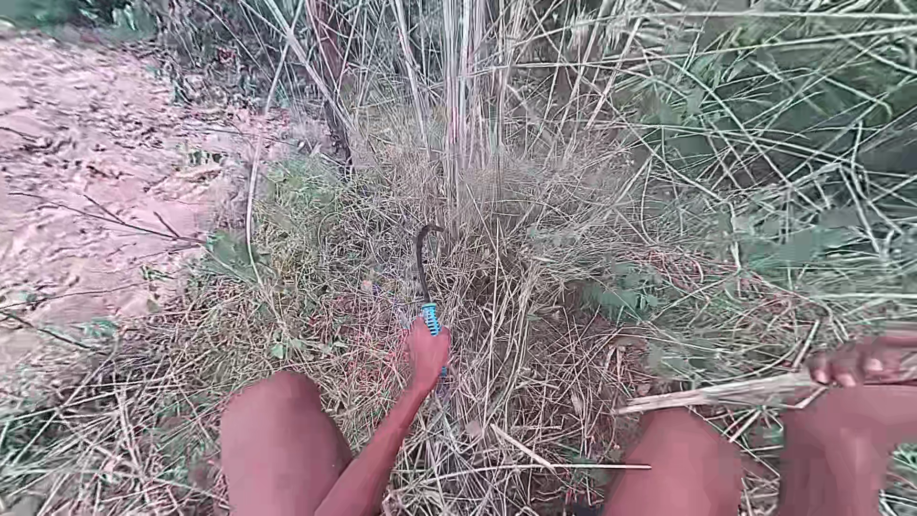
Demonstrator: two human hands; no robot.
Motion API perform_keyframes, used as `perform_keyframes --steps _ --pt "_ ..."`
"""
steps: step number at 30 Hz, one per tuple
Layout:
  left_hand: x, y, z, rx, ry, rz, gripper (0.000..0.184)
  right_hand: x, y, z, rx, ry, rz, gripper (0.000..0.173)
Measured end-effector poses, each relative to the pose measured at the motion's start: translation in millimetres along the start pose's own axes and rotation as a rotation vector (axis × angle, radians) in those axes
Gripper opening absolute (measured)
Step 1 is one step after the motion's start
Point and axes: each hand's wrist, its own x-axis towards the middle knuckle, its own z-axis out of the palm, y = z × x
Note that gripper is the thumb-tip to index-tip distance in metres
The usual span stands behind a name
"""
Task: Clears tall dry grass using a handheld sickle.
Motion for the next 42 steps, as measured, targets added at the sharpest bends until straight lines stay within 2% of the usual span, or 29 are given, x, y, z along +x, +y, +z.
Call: perform_keyframes --steps 3,6,10,13,15,17,21,24,27,30,31,32,33,35,37,39,42 --pt "25.3 12.0 22.2 -0.098 -0.039 -0.039 0.050 -6.1 -25.2 27.6 0.079 -0.195 -0.020 0.059" --pt "41.4 25.5 38.8 -0.159 -0.030 -0.083 0.052 -26.0 -40.2 75.1 0.129 -0.375 -0.061 0.057" --pt "36.2 34.3 65.0 -0.224 -0.004 -0.105 0.056 -50.6 -40.2 127.3 0.063 -0.396 -0.055 0.053" --pt "50.1 32.7 76.0 -0.348 -0.087 -0.100 0.051 -63.5 -27.0 164.1 -0.014 -0.375 0.089 0.055" --pt "71.1 25.4 71.8 -0.365 -0.247 -0.076 0.050 -73.8 -12.4 186.8 -0.080 -0.419 0.194 0.055" --pt "79.6 18.7 63.5 -0.276 -0.352 -0.066 0.049 -82.7 4.5 211.5 -0.127 -0.467 0.270 0.053" --pt "56.8 15.7 57.0 -0.104 -0.347 -0.108 0.058 -77.3 56.9 269.6 -0.259 -0.566 0.363 0.044" --pt "38.4 22.0 61.2 -0.042 -0.336 -0.150 0.059 -64.4 119.7 296.9 -0.575 -0.608 0.398 0.034" --pt "29.0 21.7 63.1 -0.033 -0.364 -0.166 0.060 -60.3 163.2 308.2 -0.826 -0.613 0.400 0.043" --pt "33.6 13.4 51.7 0.018 -0.409 -0.165 0.056 -60.3 176.1 333.0 -0.774 -0.721 0.425 0.051" --pt "38.8 13.1 48.6 0.031 -0.408 -0.162 0.053 -62.0 181.3 346.6 -0.705 -0.750 0.420 0.046" --pt "41.9 12.3 47.7 0.044 -0.396 -0.155 0.048 -66.5 187.0 357.8 -0.633 -0.748 0.445 0.031" --pt "41.9 12.5 48.4 0.049 -0.380 -0.147 0.045 -70.9 189.4 364.9 -0.562 -0.737 0.507 0.030" --pt "42.7 15.9 51.4 0.049 -0.332 -0.115 0.043 -81.0 183.5 369.9 -0.517 -0.704 0.610 0.044" --pt "52.0 9.4 50.6 0.104 -0.322 -0.067 0.044 -96.9 163.6 341.6 -0.556 -0.774 0.706 0.050" --pt "80.2 24.9 55.0 0.168 -0.354 -0.058 0.045 -86.7 172.3 308.8 -0.505 -0.882 0.607 0.047" --pt "99.9 50.1 59.8 0.196 -0.419 -0.093 0.049 -70.7 197.2 287.6 -0.392 -0.839 0.517 0.045"
